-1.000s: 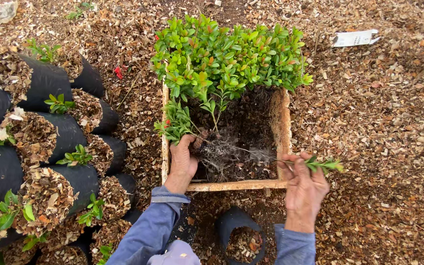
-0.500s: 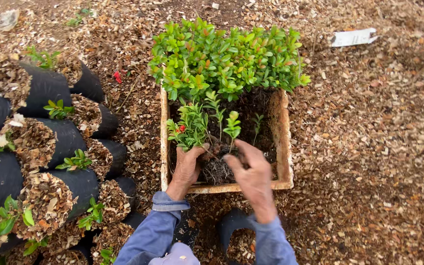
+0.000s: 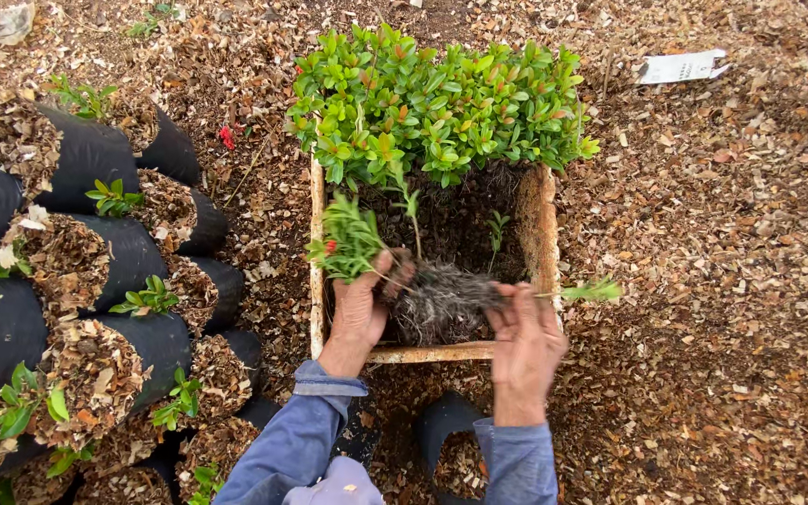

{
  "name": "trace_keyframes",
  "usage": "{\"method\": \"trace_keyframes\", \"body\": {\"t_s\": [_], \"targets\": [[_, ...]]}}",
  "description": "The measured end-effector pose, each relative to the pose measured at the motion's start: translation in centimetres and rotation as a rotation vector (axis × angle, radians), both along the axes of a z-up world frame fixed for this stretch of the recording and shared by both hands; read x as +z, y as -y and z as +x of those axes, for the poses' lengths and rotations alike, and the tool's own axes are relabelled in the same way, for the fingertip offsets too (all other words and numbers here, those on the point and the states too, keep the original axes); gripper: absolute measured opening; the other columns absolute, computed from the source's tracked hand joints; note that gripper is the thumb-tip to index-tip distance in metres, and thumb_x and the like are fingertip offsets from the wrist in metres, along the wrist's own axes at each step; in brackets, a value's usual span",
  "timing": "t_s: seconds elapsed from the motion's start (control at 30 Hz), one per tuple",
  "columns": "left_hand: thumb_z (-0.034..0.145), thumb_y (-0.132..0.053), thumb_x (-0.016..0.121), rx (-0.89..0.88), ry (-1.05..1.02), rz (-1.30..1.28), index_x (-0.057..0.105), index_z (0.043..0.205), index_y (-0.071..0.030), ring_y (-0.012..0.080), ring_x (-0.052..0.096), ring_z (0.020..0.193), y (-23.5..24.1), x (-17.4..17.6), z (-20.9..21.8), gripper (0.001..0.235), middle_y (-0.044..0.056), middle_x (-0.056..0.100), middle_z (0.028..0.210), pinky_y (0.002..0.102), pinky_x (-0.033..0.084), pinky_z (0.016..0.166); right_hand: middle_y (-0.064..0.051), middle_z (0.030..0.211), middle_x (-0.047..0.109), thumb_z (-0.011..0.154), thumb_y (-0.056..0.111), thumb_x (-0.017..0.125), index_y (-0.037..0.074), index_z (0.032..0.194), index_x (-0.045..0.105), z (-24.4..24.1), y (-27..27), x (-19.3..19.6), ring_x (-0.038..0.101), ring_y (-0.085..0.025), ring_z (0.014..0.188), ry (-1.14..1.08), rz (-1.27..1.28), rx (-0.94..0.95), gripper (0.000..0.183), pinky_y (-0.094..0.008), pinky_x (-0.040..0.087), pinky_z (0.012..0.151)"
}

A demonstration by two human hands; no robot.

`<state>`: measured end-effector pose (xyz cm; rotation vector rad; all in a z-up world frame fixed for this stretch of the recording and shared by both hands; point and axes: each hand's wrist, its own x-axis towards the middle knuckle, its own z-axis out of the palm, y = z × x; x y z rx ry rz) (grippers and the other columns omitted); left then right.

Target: The person sits on the ground and removes a small plant from a wooden tray. They place the seedling into a black plastic nursery bag and pack soil around its roots. The person repeats this process with additional seedlings from the tray.

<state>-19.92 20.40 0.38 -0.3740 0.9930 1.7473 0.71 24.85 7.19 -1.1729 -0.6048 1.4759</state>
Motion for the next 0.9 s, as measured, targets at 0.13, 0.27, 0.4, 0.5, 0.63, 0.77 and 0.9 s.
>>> {"method": "trace_keyframes", "body": {"t_s": [0.13, 0.27, 0.4, 0.5, 0.63, 0.77, 0.9], "targets": [[0.08, -0.015, 0.09, -0.076, -0.158, 0.251, 0.065, 0.116, -0.006, 0.028, 0.07, 0.105, 0.9, 0.9, -1.7, 0.045, 0.015, 0.076, 0.11, 0.045, 0.057, 0.095, -0.012, 0.099, 0.078, 0.1, 0.015, 0.062, 0.003, 0.107, 0.072, 2.8, -2.9, 1.8, 0.079, -0.026, 0.092, 0.469, -0.001, -0.02, 0.017, -0.041, 0.065, 0.08], [0.079, -0.017, 0.087, -0.295, -0.306, 0.281, 0.065, 0.122, -0.007, 0.0288, 0.066, 0.106, 1.1, 1.1, -1.0, 0.049, 0.015, 0.067, 0.118, 0.049, 0.06, 0.091, -0.012, 0.095, 0.077, 0.102, 0.025, 0.064, 0.003, 0.118, 0.073, 2.6, -4.1, 2.9, 0.074, -0.03, 0.078, 1.345, 0.013, 0.261, 0.029, -0.04, 0.059, 0.066], [0.085, -0.021, 0.08, -0.563, -0.789, 0.174, 0.062, 0.132, -0.012, 0.0229, 0.06, 0.125, 1.4, 1.5, 0.0, 0.052, 0.01, 0.061, 0.136, 0.046, 0.051, 0.106, -0.01, 0.108, 0.076, 0.101, 0.028, 0.066, 0.013, 0.13, 0.068, -1.2, -2.4, 2.5, 0.074, -0.024, 0.089, 1.107, 0.013, 0.55, 0.032, -0.036, 0.06, 0.076], [0.087, -0.022, 0.08, -0.641, -0.874, 0.178, 0.063, 0.135, -0.012, 0.0272, 0.06, 0.13, 1.8, 1.8, 0.4, 0.052, 0.011, 0.065, 0.14, 0.049, 0.05, 0.112, -0.01, 0.114, 0.077, 0.094, 0.018, 0.069, 0.008, 0.12, 0.07, -3.0, -1.1, 1.8, 0.077, -0.017, 0.1, 0.666, 0.174, 0.612, 0.028, -0.031, 0.064, 0.088], [0.082, -0.025, 0.083, -0.405, -0.6, 0.175, 0.061, 0.13, -0.013, 0.0293, 0.059, 0.132, 2.3, 0.6, -0.2, 0.054, 0.011, 0.062, 0.136, 0.052, 0.051, 0.113, -0.014, 0.107, 0.079, 0.099, 0.012, 0.069, 0.005, 0.112, 0.077, -3.4, -0.6, -0.1, 0.076, -0.022, 0.099, 0.242, 0.212, 0.366, 0.017, -0.033, 0.064, 0.096], [0.071, -0.018, 0.091, -0.232, -0.282, 0.12, 0.057, 0.135, -0.007, 0.0285, 0.058, 0.136, 1.3, -1.1, 0.6, 0.074, 0.011, 0.069, 0.133, 0.054, 0.027, 0.123, -0.014, 0.106, 0.078, 0.101, 0.011, 0.07, 0.004, 0.112, 0.075, -1.7, -0.2, -1.3, 0.067, -0.021, 0.09, 0.06, 0.095, 0.188, 0.014, -0.037, 0.05, 0.078], [0.062, -0.012, 0.094, -0.1, -0.228, 0.143, 0.044, 0.143, -0.012, 0.0295, 0.06, 0.127, 1.4, -1.9, 1.2, 0.095, 0.008, 0.067, 0.125, 0.057, 0.023, 0.125, -0.009, 0.1, 0.079, 0.096, 0.015, 0.072, 0.008, 0.107, 0.076, -1.3, -0.1, -1.8, 0.077, -0.023, 0.101, 0.004, 0.023, 0.094, 0.014, -0.046, 0.058, 0.094]]}}
